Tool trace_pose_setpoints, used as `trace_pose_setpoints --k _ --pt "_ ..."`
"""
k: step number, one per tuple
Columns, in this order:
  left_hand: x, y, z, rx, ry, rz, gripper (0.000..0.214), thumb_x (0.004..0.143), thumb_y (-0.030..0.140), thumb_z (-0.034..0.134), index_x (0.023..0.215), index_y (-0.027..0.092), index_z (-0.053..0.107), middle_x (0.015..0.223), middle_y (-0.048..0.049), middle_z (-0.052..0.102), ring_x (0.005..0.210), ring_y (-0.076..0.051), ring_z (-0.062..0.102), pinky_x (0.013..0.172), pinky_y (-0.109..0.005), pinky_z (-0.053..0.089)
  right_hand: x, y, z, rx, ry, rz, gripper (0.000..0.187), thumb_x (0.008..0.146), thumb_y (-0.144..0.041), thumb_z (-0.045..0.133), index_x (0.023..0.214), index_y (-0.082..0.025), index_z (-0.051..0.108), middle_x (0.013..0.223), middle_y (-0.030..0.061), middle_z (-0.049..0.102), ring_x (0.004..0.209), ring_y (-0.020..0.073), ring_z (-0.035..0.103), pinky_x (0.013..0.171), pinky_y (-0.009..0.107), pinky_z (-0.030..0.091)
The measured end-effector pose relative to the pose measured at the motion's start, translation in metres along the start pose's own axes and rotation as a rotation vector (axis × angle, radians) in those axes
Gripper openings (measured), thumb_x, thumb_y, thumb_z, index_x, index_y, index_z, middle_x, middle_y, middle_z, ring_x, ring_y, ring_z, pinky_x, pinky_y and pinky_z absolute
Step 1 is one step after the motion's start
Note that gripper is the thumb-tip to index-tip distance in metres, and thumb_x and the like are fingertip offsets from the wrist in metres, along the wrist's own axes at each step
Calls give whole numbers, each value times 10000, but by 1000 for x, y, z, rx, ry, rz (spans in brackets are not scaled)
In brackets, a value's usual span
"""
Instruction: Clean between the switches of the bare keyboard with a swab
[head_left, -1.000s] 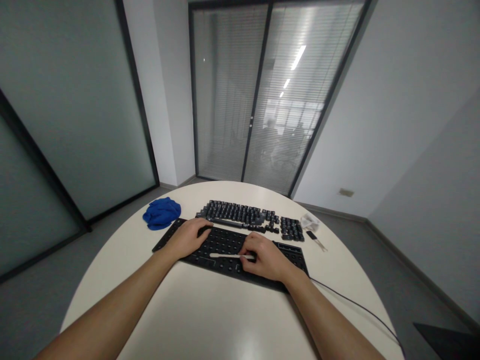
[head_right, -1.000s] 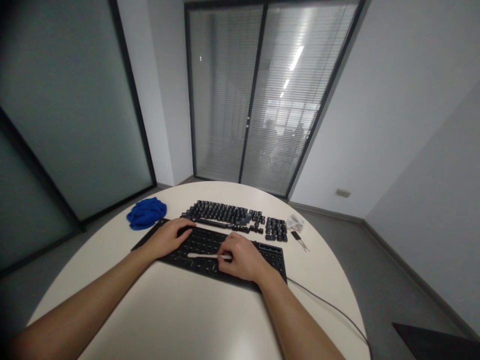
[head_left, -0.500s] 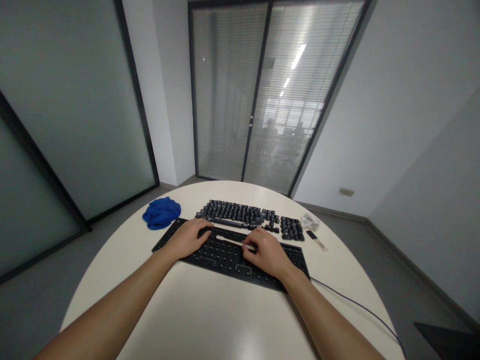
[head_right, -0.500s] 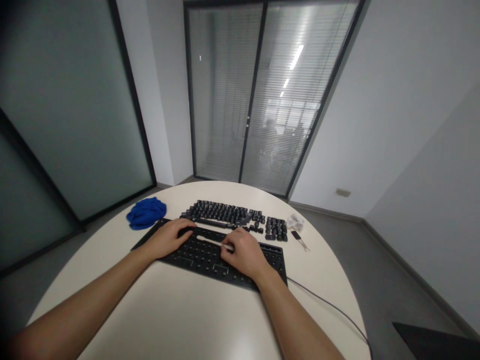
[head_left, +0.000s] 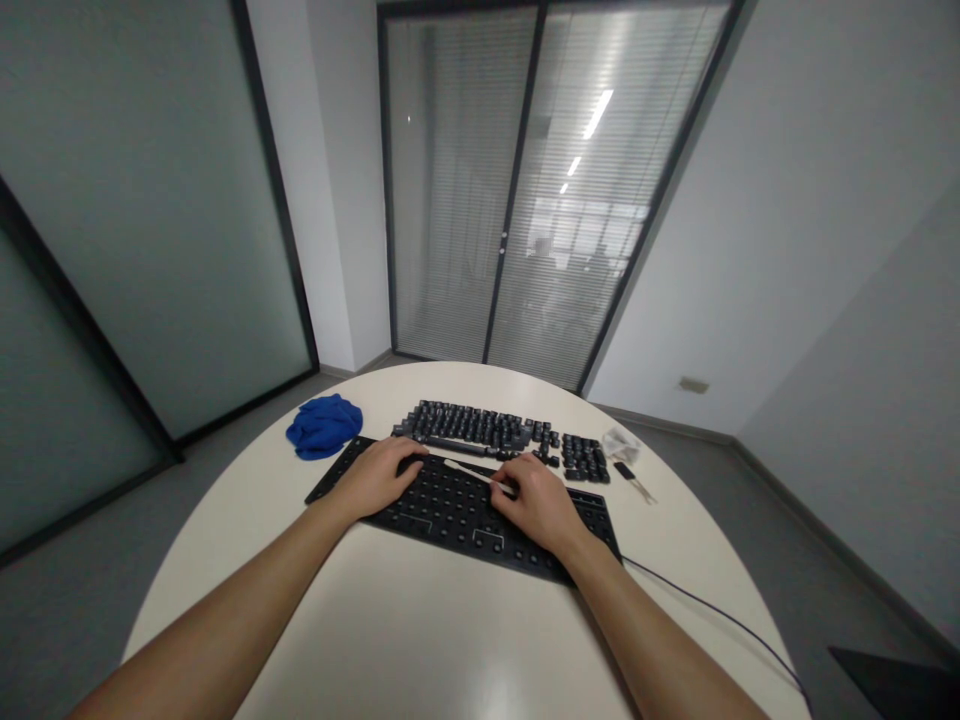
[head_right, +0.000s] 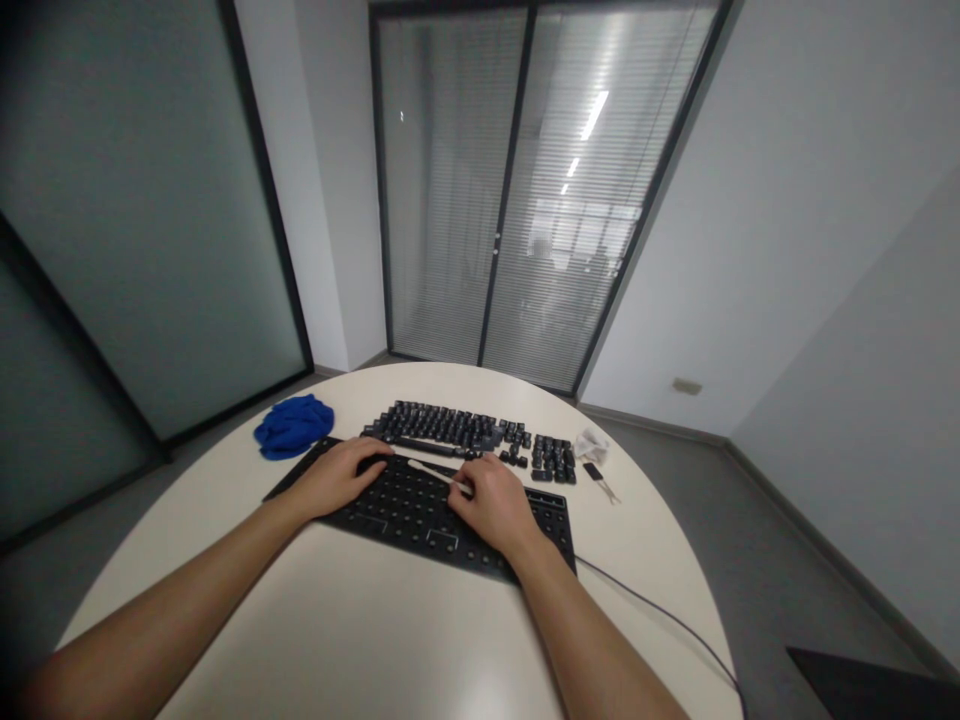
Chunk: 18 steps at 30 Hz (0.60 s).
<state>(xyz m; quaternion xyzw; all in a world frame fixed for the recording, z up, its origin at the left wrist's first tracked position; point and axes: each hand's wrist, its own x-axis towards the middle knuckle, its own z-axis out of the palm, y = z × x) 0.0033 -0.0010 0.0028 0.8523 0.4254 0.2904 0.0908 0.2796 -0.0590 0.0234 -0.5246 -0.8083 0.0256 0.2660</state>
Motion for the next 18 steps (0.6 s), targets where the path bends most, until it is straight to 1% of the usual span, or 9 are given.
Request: trace_pose_setpoints --k 9,14,18 --pt "1 3 -1 -19 -4 -9 267 918 295 505 1096 229 693 1112 -64 708 1048 -241 629 992 -406 470 0 3 2 12 23 22 94 873 -210 586 864 -196 679 836 42 652 857 199 589 769 297 447" --pt "1 3 -1 -13 -3 -10 270 920 306 504 1100 233 692 1115 -63 708 1051 -244 629 988 -410 472 0 2 2 11 12 25 77 856 -206 592 829 -197 663 802 35 625 825 195 578 718 282 433" --pt "1 2 -1 -4 0 -4 263 922 292 504 1101 236 688 1113 -60 705 1048 -241 631 985 -400 472 0 0 0 20 13 28 62 838 -196 596 807 -201 650 797 31 608 809 189 571 713 279 425"
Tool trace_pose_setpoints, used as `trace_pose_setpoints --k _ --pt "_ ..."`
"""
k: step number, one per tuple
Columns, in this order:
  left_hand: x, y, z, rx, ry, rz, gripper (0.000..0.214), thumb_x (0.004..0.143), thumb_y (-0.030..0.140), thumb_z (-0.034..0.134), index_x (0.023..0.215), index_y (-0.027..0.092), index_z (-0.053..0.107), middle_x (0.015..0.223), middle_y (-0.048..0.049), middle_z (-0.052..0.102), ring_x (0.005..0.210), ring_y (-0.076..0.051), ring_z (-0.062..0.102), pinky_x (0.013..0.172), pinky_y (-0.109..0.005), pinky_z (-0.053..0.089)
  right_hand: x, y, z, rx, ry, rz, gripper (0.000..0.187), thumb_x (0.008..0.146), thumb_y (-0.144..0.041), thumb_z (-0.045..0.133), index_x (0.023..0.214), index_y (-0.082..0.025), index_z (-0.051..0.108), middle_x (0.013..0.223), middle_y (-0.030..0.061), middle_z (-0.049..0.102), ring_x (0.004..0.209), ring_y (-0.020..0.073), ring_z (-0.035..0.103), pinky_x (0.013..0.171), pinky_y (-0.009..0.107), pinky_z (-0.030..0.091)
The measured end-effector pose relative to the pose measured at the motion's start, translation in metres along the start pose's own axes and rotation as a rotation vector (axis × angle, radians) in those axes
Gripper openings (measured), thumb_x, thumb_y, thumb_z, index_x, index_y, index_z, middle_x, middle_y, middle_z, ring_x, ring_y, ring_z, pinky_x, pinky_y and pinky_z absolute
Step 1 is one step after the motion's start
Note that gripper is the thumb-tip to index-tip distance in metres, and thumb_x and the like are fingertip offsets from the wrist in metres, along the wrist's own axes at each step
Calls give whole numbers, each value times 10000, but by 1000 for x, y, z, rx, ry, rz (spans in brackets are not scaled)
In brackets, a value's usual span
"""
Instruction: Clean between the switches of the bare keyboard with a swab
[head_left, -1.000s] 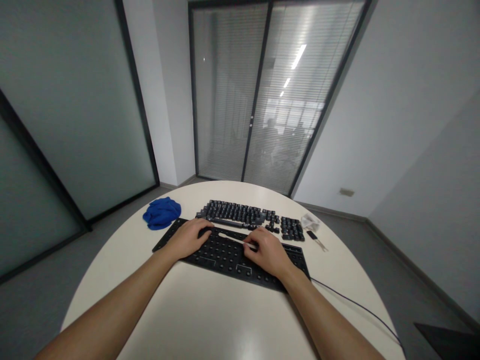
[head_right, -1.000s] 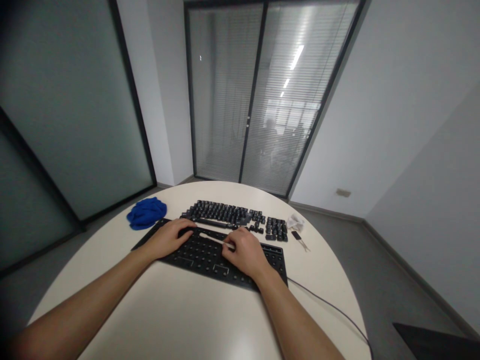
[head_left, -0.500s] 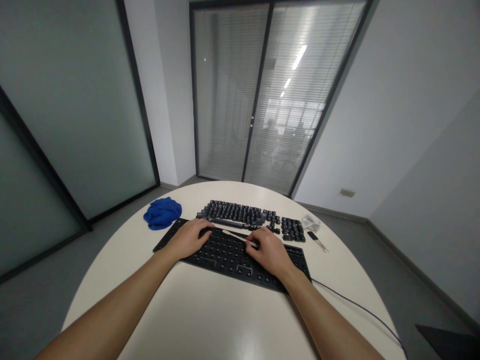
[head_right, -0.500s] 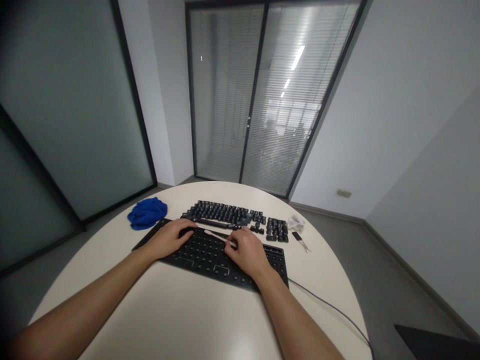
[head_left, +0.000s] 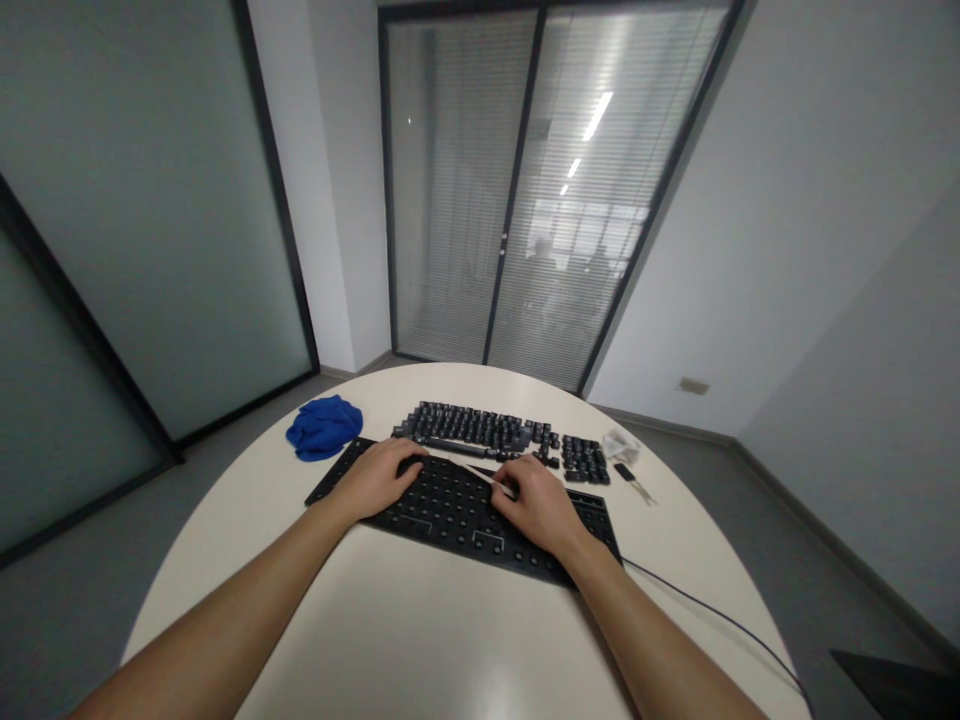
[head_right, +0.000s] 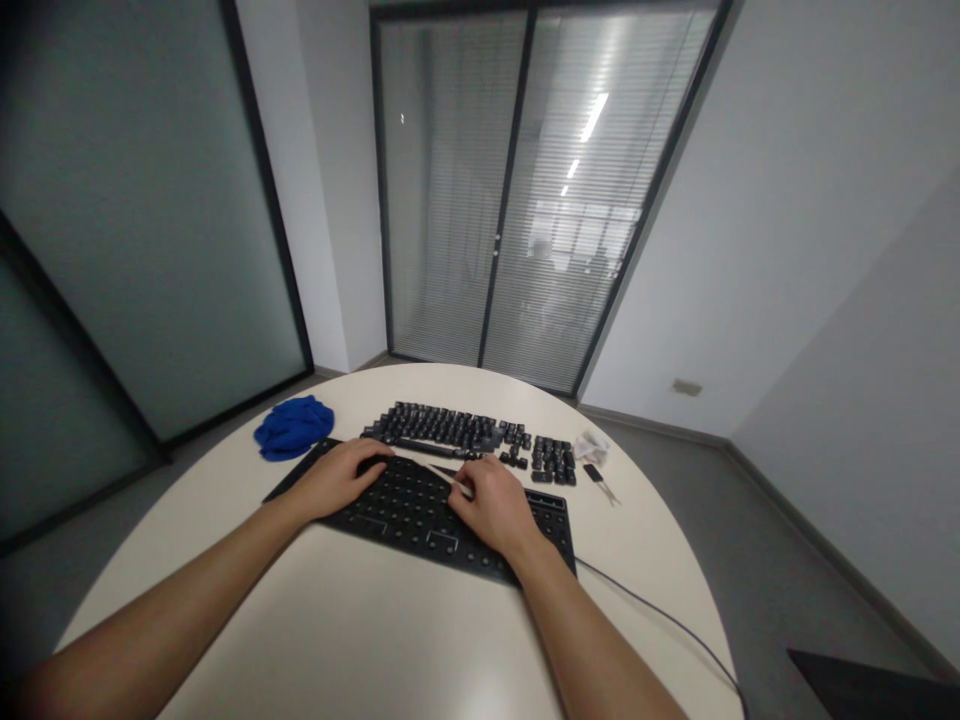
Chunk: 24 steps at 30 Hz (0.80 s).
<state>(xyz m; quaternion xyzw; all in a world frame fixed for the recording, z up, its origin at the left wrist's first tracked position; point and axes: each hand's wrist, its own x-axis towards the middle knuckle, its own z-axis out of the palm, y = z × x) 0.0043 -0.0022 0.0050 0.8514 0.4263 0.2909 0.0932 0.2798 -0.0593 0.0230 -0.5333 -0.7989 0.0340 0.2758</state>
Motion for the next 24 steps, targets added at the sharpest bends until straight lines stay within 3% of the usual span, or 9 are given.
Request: trace_pose_setpoints --k 24 --pt "0 -4 3 7 5 8 259 929 293 509 1119 231 674 1138 -56 701 1069 -238 632 989 -392 472 -2 -7 -4 120 -88 -132 111 732 -98 603 768 -196 639 792 24 626 814 177 563 718 261 432"
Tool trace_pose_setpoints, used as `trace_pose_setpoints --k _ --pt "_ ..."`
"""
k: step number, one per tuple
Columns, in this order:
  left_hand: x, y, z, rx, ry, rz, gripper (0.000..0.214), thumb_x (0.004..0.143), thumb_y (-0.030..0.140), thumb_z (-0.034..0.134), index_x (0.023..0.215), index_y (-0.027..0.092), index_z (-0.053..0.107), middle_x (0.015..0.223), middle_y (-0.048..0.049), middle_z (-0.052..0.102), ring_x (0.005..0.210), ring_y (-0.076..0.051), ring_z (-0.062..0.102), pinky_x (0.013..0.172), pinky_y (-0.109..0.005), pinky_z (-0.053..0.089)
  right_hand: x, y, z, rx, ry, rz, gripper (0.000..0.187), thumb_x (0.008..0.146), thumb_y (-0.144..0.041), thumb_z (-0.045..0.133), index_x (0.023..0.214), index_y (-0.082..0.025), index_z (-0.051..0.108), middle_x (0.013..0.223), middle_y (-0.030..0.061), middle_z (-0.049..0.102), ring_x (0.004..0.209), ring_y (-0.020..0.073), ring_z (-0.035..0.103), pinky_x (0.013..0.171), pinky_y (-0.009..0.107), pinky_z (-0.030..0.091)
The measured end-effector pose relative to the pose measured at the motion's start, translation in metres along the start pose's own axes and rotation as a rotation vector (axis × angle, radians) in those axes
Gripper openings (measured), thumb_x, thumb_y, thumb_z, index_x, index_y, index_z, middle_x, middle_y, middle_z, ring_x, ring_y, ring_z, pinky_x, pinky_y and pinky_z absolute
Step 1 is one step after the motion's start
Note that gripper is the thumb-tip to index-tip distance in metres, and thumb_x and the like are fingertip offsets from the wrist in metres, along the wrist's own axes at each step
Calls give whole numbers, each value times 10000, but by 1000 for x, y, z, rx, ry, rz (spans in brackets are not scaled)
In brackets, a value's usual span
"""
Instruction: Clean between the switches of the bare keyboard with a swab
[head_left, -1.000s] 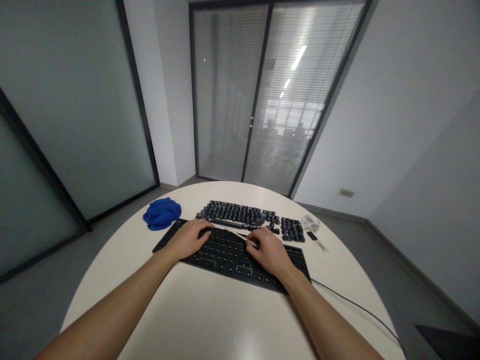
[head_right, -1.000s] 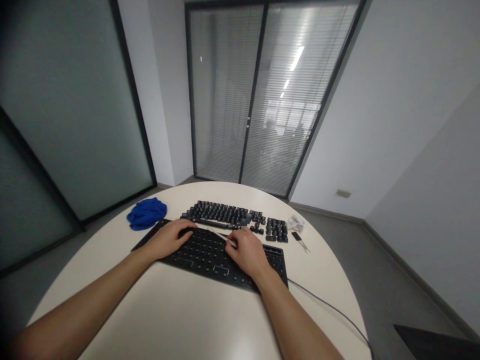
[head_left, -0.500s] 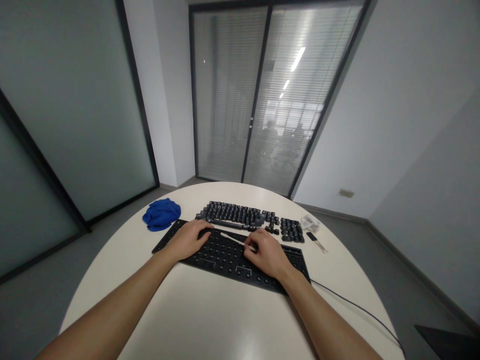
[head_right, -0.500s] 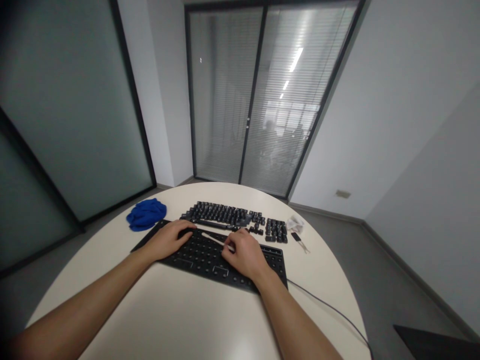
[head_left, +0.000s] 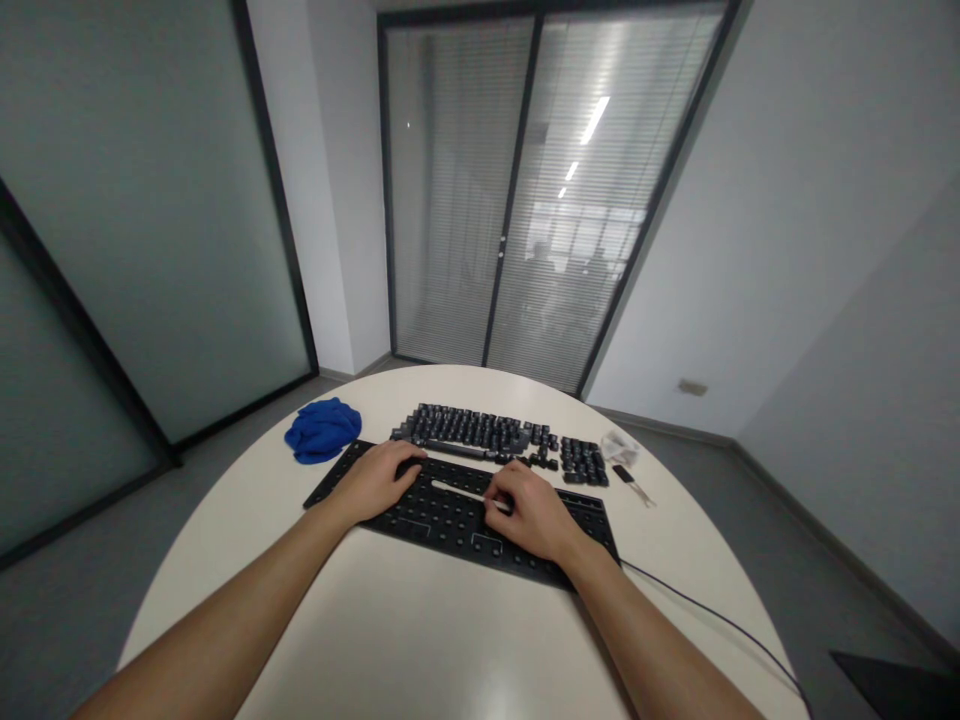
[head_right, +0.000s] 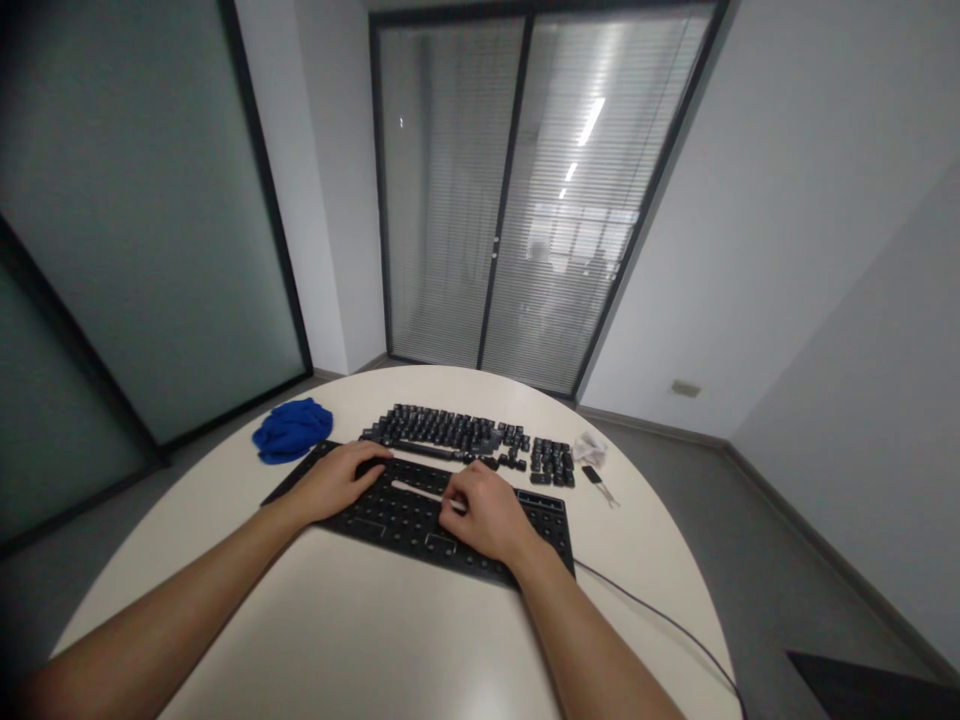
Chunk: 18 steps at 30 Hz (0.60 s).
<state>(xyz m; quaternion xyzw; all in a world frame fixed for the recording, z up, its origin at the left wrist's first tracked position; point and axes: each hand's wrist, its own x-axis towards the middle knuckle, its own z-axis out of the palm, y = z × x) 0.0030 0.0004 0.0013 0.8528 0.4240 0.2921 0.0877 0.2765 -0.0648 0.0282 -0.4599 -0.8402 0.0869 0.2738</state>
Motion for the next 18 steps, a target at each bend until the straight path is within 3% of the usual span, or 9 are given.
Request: trace_pose_setpoints --k 18 --pt "-1 0 0 -16 20 -8 249 912 285 526 1099 246 687 1118 -39 708 1051 -233 640 973 -382 480 -1 -3 0 38 -70 -136 110 713 -95 608 755 -196 615 771 14 618 797 172 549 718 250 421"
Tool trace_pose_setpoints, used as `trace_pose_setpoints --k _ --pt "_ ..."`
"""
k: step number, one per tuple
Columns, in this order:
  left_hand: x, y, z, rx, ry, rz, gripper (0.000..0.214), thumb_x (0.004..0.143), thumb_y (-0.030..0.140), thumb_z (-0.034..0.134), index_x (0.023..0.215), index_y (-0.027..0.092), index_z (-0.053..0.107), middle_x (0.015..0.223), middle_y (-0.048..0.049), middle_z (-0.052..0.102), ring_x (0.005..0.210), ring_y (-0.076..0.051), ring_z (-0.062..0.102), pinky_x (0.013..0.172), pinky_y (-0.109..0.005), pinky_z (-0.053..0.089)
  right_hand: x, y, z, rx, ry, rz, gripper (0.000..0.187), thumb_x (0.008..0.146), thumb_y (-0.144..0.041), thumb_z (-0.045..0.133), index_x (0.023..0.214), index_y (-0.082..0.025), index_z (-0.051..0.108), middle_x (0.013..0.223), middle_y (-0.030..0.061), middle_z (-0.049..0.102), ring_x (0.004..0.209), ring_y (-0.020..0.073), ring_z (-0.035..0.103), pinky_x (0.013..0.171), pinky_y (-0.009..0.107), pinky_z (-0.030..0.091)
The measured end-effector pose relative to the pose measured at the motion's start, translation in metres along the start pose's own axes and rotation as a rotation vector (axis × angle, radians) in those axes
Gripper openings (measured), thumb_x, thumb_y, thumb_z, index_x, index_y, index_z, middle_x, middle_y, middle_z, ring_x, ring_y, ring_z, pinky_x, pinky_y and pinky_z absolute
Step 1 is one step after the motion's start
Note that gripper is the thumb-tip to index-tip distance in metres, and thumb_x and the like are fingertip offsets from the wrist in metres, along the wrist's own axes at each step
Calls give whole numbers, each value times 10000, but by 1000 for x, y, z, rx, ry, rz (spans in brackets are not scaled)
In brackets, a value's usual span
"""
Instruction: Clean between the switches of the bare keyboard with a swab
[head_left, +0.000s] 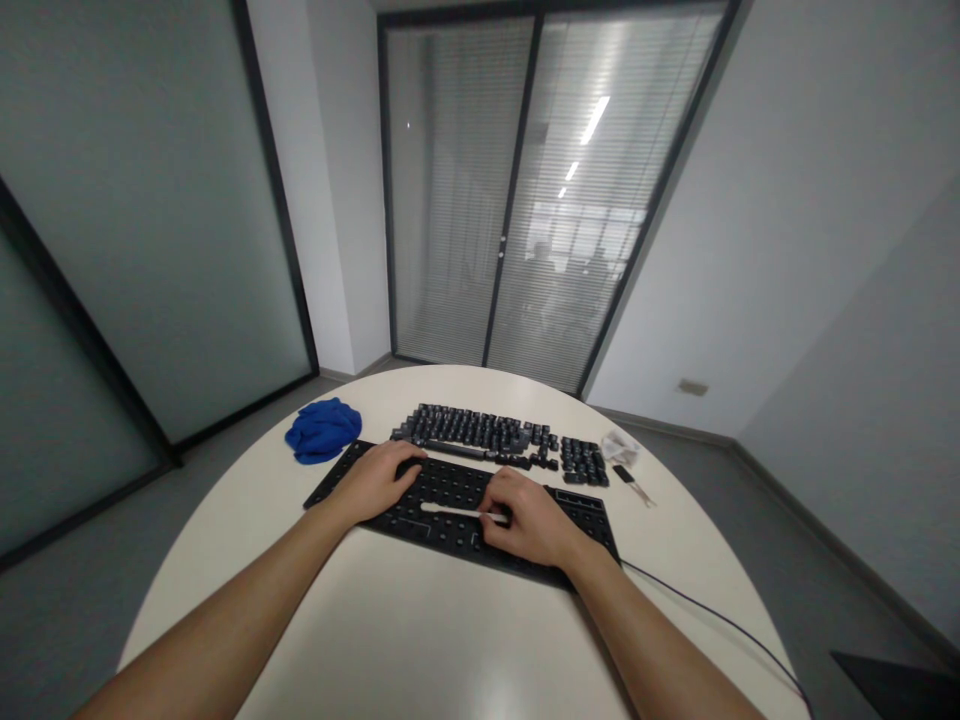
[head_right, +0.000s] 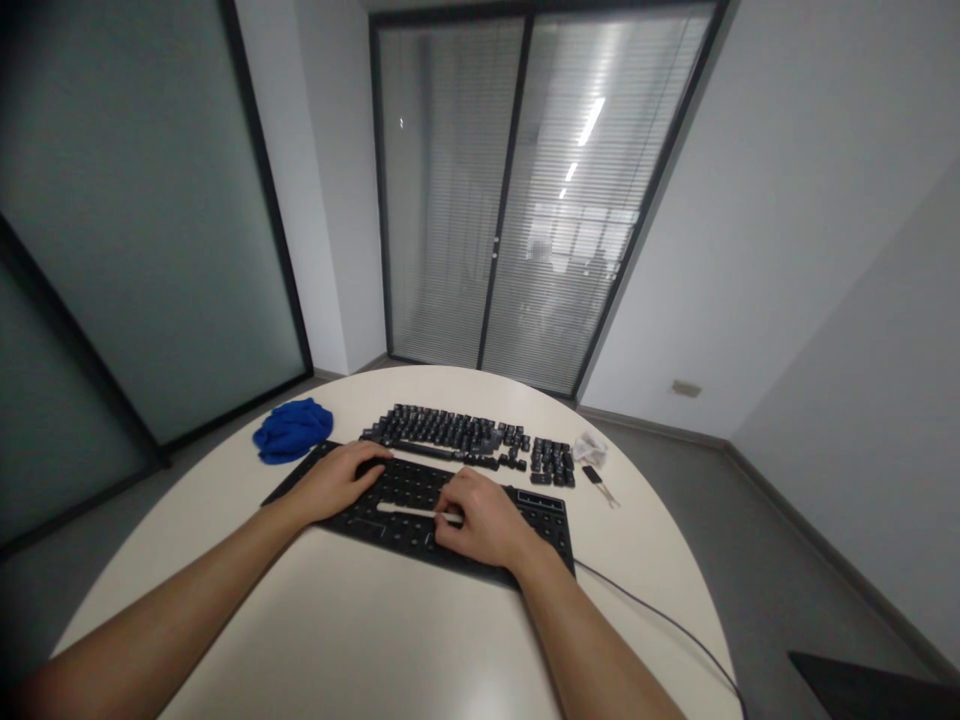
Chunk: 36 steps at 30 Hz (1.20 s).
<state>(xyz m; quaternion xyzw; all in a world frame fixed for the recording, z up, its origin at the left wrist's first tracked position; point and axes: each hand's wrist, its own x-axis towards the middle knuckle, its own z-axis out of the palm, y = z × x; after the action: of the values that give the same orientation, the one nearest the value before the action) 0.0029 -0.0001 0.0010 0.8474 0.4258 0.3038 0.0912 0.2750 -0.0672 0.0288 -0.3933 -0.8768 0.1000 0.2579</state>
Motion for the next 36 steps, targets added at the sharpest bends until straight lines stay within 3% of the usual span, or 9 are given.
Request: trace_pose_setpoints --k 36 --pt "-1 1 -1 -8 -6 7 252 916 278 523 1106 239 684 1127 -51 705 1056 -238 636 982 -399 478 2 4 -1 -132 97 171 93 751 -101 609 737 -194 610 740 14 619 800 183 543 693 271 394"
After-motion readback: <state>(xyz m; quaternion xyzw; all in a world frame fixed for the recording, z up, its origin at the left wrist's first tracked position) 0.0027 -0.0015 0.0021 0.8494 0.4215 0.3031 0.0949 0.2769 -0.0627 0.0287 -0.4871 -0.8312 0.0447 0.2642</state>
